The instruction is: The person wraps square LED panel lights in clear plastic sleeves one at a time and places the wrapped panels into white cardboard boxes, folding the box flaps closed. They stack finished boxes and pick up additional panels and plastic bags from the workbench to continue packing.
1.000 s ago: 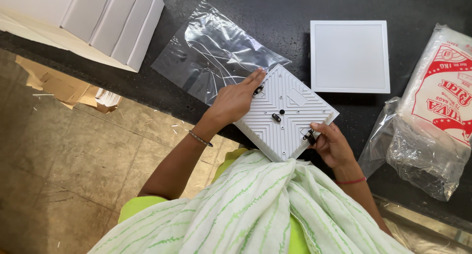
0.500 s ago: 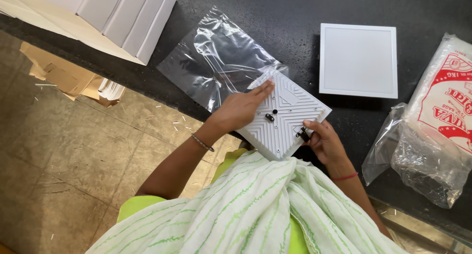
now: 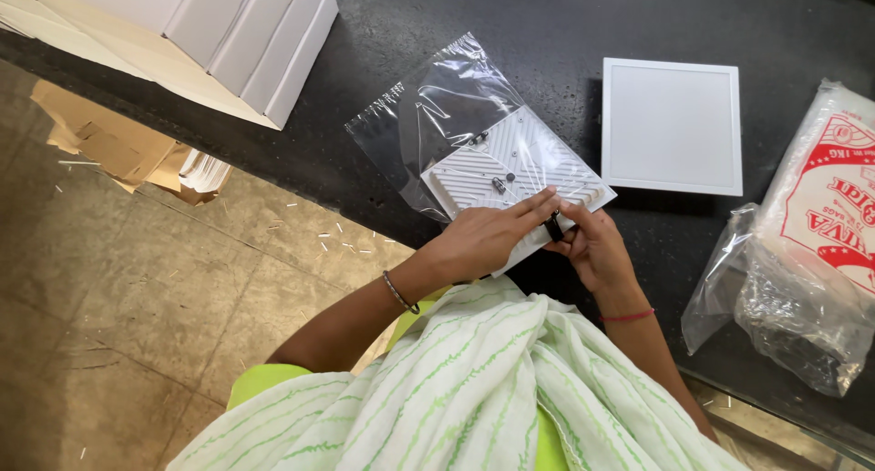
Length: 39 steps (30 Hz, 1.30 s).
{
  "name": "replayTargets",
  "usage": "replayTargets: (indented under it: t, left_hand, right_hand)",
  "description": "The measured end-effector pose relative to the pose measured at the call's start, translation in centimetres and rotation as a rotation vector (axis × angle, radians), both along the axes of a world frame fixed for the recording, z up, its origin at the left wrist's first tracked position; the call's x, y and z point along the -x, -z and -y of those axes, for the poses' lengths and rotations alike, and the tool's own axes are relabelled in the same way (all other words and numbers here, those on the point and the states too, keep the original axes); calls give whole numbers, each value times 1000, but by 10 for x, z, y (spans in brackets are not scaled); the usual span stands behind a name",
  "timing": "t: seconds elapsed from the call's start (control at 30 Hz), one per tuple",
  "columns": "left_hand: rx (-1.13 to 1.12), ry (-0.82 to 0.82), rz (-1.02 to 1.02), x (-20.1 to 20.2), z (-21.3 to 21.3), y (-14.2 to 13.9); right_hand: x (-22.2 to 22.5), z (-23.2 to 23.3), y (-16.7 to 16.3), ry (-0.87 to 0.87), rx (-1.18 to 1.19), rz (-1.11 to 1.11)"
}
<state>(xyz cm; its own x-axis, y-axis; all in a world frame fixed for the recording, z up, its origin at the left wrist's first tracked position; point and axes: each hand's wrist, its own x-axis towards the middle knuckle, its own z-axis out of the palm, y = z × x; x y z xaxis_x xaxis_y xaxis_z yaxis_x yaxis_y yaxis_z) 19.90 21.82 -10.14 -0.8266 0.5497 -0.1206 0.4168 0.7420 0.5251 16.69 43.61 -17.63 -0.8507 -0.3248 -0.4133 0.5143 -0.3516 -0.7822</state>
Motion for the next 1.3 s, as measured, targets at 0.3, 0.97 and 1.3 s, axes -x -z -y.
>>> replayTargets:
  t: [0.3,0.97,1.3]
  left_hand:
    - [-186,-44,-108,-2,22,-9]
    - [-128,-272,-667,31,159,64]
    - [-959,-351,-629,61,125,37]
  right_hand:
    - [17,27,23,-68,151,-75]
    - [71,110,17,-58,100,24]
    - [62,49,-106,-119,227,-387]
